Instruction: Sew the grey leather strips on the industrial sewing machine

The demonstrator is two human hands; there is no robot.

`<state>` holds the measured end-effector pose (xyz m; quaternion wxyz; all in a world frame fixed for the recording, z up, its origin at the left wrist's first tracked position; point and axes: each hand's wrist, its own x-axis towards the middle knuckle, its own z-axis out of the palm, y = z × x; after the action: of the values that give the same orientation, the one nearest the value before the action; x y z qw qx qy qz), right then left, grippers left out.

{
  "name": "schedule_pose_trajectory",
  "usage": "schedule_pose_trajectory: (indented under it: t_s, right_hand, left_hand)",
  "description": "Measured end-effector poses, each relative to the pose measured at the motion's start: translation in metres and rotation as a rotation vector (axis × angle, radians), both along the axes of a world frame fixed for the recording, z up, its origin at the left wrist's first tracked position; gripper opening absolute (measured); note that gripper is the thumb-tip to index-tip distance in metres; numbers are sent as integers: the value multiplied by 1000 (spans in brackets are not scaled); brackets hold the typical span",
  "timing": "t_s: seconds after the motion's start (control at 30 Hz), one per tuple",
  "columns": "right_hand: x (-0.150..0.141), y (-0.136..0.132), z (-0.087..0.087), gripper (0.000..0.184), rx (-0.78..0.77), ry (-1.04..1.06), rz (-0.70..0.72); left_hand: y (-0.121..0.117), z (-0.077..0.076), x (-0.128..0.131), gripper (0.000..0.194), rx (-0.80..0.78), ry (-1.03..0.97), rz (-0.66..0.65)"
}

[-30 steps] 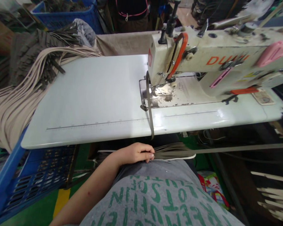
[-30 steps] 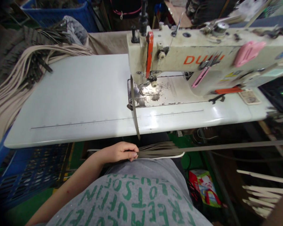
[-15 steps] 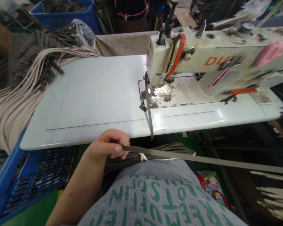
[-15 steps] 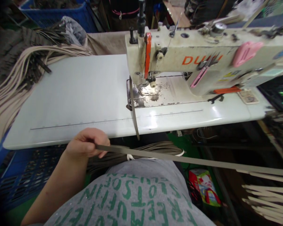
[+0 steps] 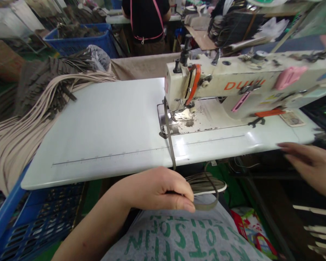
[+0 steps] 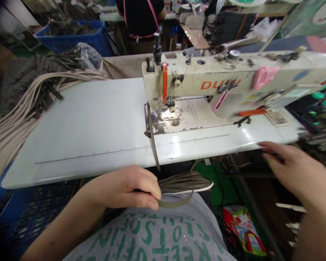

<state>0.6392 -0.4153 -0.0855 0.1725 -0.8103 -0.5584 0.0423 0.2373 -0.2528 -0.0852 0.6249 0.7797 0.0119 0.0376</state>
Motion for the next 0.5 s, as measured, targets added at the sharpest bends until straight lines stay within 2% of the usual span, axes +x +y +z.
schedule_pose_trajectory:
  t_s: [0.03, 0.1, 0.13, 0.17, 0.2, 0.27, 0.37, 0.43, 0.5]
  right_hand:
    - [-22, 10, -2, 53, -39, 106, 83]
    - [-74, 26, -3, 51, -168, 432, 437]
    - [-100, 33, -3, 47, -210, 555, 568]
    - [-122, 38, -2, 42, -280, 655, 675]
    - [-140, 42, -2, 40, -319, 722, 722]
    - [-159, 47, -3, 41, -317, 776, 717]
    - [-156, 52, -9, 40, -322, 805, 649]
    - [-149, 54, -17, 35, -309, 859, 569]
    - [-145, 58, -27, 34, -253, 915, 457]
  left_hand:
    - [-2, 0, 9, 22, 40, -6, -6]
    - [-3, -3, 23, 24, 132, -7, 25]
    - [-2, -5, 27, 24, 175, -2, 53]
    - [0, -7, 29, 24, 213, 8, 77]
    - [4, -10, 30, 24, 248, 23, 97]
    - [16, -13, 27, 26, 305, 65, 139]
    - [41, -18, 14, 30, 300, 156, 231]
    - [60, -23, 3, 34, 263, 200, 397]
    - [77, -30, -4, 36, 223, 180, 672]
